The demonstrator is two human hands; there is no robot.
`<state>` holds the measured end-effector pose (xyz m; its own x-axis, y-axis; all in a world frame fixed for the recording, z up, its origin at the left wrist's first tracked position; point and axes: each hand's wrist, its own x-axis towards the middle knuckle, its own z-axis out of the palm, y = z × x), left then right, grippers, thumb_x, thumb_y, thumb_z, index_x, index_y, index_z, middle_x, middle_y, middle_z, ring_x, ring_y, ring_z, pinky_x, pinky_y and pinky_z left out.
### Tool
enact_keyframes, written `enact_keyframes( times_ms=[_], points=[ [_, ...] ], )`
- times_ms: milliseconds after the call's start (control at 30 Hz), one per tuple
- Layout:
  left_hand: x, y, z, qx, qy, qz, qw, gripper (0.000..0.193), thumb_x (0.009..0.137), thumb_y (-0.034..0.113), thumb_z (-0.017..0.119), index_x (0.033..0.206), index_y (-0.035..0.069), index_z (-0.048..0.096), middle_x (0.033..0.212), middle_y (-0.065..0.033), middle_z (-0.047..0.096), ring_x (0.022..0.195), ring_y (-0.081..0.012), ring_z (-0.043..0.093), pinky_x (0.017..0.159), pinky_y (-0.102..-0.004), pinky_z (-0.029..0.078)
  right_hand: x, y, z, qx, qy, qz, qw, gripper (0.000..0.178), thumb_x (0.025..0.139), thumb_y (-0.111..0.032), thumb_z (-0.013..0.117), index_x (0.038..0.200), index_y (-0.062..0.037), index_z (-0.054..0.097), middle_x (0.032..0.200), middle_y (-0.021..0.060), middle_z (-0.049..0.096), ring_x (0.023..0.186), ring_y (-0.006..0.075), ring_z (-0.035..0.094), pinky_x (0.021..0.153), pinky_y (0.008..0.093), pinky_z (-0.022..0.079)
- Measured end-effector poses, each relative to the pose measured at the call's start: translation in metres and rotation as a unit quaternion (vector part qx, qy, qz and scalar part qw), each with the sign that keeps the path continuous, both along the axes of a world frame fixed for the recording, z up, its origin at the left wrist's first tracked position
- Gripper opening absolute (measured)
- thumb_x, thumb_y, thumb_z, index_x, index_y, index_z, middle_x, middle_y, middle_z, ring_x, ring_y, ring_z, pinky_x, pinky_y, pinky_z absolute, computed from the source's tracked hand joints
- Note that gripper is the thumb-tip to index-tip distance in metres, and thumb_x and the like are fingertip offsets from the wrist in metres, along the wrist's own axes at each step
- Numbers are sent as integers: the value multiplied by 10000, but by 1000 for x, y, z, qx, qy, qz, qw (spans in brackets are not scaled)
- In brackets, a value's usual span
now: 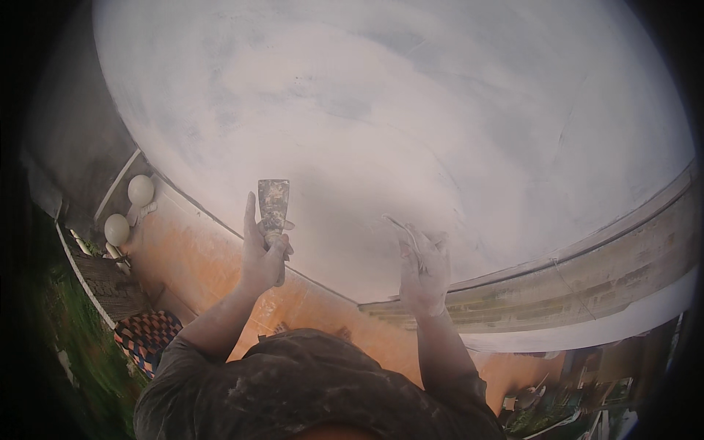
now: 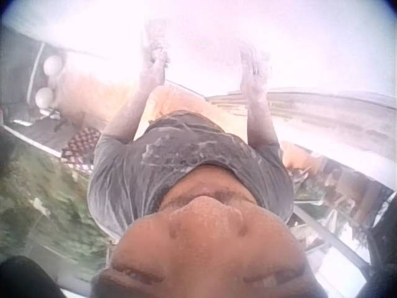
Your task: The person smooths a white wall surface using a sanding block in one hand and a putty knife in the other. They repeatedly rub the wall and scrape along the edges to even out the surface.
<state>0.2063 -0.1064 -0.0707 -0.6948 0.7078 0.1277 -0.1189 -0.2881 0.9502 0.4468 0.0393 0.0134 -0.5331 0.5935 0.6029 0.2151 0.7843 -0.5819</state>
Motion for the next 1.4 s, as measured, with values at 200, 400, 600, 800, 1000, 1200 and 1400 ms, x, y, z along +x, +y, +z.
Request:
enact_keyframes(
  times_ms=[200, 400, 600, 800, 1000, 1200, 1400],
  points=[
    [-6, 13, 6, -52, -10, 35, 998, 400, 964, 48, 616, 1355, -9, 556, 783, 13, 594, 642, -48, 525, 590, -218, 458, 8, 33, 87, 428, 18, 8, 903, 372, 933, 71, 594, 1291, -10, 650, 1282, 124, 567, 1185, 280, 519, 972, 392, 466],
    [-3, 24, 20, 19, 92, 98, 991, 382, 998, 109, 613, 1338, -59, 566, 746, 46, 513, 621, -18, 427, 569, -199, 376, -17, 67, 165, 601, -107, -44, 791, 374, 879, -96, 643, 1249, -125, 689, 1314, 32, 637, 1193, 212, 567, 963, 399, 447],
    [3, 39, 40, 22, 78, 75, 994, 463, 1044, 278, 577, 1344, -74, 558, 746, 42, 506, 614, -35, 421, 569, -210, 370, -38, 92, 132, 579, -219, -132, 774, 407, 903, -189, 546, 1287, -226, 674, 1389, -31, 602, 1315, 181, 527, 1115, 511, 319],
    [-37, 56, 61, 43, 74, -106, 991, 544, 1029, 367, 591, 1298, -105, 555, 767, -10, 554, 618, -47, 490, 555, -194, 400, -19, 79, 123, 563, -263, -176, 763, 428, 942, -206, 511, 1348, -245, 641, 1518, -10, 510, 1434, 217, 432, 1214, 588, 161],
    [-105, 74, 73, 156, 122, -88, 976, 467, 1043, 321, 572, 1271, -87, 590, 783, -64, 601, 648, -80, 524, 584, -218, 416, -82, 65, 157, 576, -268, -170, 753, 426, 985, -191, 471, 1390, -204, 602, 1509, 23, 521, 1448, 238, 418, 1225, 635, 66],
    [-133, 99, 74, 219, 82, -125, 964, 428, 1038, 278, 580, 1251, -93, 587, 800, -91, 625, 626, -116, 552, 578, -220, 441, -111, 71, 163, 599, -289, -161, 729, 416, 994, -236, 485, 1396, -233, 593, 1505, -40, 522, 1461, 206, 392, 1236, 629, 40],
    [-135, 112, 70, 229, 61, -170, 957, 306, 1068, 192, 480, 1213, -68, 547, 711, -131, 603, 519, -173, 557, 477, -270, 469, -81, 87, 132, 622, -174, -191, 740, 455, 927, -279, 632, 1376, -334, 587, 1485, -98, 532, 1414, 144, 446, 1191, 716, 98]
  ],
)
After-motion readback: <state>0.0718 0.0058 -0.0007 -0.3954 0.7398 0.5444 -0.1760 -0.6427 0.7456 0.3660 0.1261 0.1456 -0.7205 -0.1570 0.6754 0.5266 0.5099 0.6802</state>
